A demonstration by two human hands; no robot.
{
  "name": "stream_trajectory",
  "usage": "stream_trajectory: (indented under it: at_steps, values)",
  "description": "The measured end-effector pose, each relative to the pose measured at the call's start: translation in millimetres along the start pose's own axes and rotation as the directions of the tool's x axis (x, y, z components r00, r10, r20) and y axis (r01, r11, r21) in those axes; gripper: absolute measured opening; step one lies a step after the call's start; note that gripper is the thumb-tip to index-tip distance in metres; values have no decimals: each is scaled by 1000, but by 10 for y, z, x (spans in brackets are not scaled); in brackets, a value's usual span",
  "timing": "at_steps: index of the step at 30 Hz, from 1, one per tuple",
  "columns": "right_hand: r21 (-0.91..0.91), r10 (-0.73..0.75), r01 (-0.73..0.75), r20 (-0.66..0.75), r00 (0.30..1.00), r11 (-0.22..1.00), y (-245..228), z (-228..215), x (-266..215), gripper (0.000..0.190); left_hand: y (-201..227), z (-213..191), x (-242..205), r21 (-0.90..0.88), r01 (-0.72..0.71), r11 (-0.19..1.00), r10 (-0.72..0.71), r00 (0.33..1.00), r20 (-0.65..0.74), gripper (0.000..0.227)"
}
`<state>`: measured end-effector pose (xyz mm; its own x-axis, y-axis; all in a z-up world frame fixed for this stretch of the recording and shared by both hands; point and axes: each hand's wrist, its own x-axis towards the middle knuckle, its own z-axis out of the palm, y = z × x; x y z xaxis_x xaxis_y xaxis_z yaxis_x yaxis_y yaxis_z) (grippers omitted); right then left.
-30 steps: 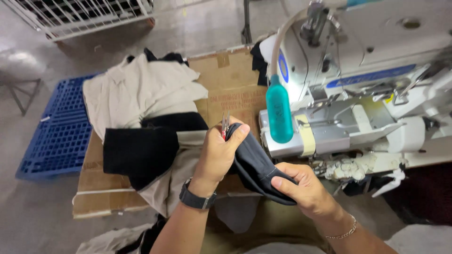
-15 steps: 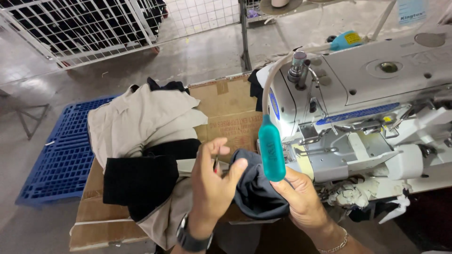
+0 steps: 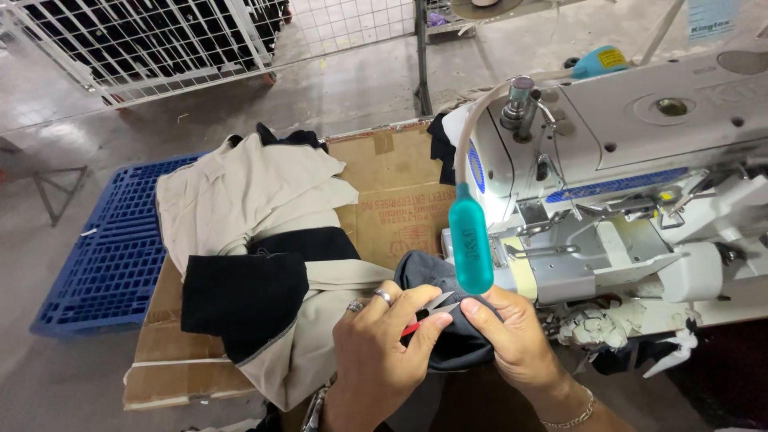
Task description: Trimming loose threads from fabric components using snips at a sewing workstation.
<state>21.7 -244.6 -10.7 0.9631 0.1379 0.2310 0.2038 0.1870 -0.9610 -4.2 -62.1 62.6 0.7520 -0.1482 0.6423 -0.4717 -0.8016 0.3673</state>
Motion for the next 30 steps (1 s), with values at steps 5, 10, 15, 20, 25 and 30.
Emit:
stream_trajectory:
  at_steps: [5, 10, 15, 20, 25, 30]
  values:
    - [62, 21, -21, 3, 1000, 998, -38, 18, -36, 26, 7, -7, -35, 3, 11, 1000, -11, 1000, 21, 24]
    - [99, 37, -38, 12, 999, 994, -116, 46, -60, 26, 11, -22, -63, -13, -6, 1000, 6, 1000, 11, 25]
    - [126, 33, -35, 19, 999, 991, -82, 51, -76, 27, 29, -67, -68, 11, -19, 1000, 18, 1000, 11, 24]
    - [119, 40, -41, 10, 999, 992, 8, 26, -99, 25, 21, -52, -90, 29, -49, 998, 50, 998, -29, 23]
    - [97, 21, -22, 15, 1000, 995, 5, 42, -113, 29, -28, -8, -127, -185, -20, 982, 29, 999, 43, 31]
    - [24, 24, -25, 23, 999, 999, 39, 31, -140, 25, -17, -113, -135, -265, 43, 963, -26, 997, 66, 37]
